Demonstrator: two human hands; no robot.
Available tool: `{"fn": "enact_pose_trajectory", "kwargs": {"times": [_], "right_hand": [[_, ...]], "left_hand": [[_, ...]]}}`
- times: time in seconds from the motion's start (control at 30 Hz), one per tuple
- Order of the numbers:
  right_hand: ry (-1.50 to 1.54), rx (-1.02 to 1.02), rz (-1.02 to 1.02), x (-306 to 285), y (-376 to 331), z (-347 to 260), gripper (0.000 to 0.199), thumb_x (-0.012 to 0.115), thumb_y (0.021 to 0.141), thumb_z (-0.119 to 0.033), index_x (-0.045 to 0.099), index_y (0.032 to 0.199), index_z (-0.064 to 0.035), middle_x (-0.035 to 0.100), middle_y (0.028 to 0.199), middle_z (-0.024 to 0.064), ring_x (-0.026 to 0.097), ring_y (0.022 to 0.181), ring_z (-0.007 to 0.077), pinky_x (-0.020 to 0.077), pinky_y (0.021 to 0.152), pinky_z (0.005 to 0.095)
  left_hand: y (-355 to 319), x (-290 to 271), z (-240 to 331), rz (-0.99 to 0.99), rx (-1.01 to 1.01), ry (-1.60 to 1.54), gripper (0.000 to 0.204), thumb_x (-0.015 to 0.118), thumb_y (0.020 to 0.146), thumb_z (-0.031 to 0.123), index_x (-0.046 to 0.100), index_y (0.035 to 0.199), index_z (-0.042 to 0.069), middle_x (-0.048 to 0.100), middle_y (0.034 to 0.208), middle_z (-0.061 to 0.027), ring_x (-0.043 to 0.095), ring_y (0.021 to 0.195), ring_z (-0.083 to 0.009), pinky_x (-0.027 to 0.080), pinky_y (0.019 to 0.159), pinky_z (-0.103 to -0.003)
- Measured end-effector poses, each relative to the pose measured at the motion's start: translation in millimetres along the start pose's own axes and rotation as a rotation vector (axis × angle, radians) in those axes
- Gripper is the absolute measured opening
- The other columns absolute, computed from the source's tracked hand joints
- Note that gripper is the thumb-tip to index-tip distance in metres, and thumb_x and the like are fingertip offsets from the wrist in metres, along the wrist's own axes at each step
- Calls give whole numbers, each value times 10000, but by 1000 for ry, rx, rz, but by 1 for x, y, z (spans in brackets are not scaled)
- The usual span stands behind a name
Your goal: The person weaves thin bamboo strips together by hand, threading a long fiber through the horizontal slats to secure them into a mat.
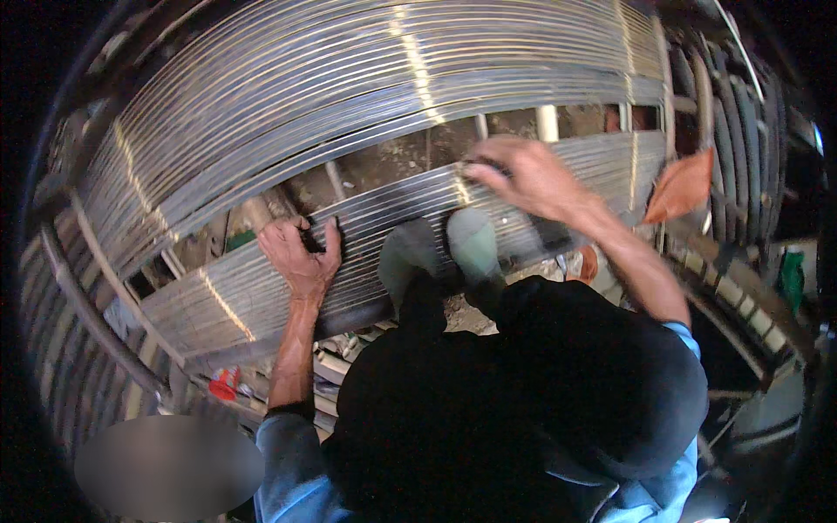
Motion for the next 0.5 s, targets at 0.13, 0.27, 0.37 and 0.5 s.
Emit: {"fn": "enact_pose_trajectory", "kwargs": {"times": [0.13,0.27,0.37,0.5], "right_hand": [[42,-179,-21,69,69,-56,370,630,986,-329,702,1133,2,705,1079,229,679,985,414,552,863,467],[150,-76,-272,137,91,-42,368,612,978,-389,765,1029,-59,721,897,226,695,838,425,562,783,497],[195,-74,-268,142,92,-43,351,600,967,-423,795,1019,-136,731,870,209,705,779,423,574,751,513],[142,-41,-187,143,89,-43,267,605,965,-382,803,1024,-212,739,901,184,707,770,422,584,738,502]], "left_hand": [[-28,-15,-5,30,-111,53,426,864,747,235,646,1064,49,586,1021,-142,549,989,-334,412,865,-449],[-49,-21,-3,115,-72,7,242,789,828,114,654,1018,49,611,1012,-114,580,946,-321,441,827,-436],[-46,-8,-1,45,-128,9,173,750,859,88,654,998,49,611,998,-116,581,964,-329,438,832,-440],[-50,-13,-5,18,-279,93,106,685,929,134,652,942,34,633,940,-133,589,905,-355,448,817,-418]]}}
Point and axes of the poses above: each hand's wrist, its own y-axis towards the middle knuckle, its own x-axis out of the palm, z = x × y, the point moved 9 cm from there along y, towards the middle knuckle
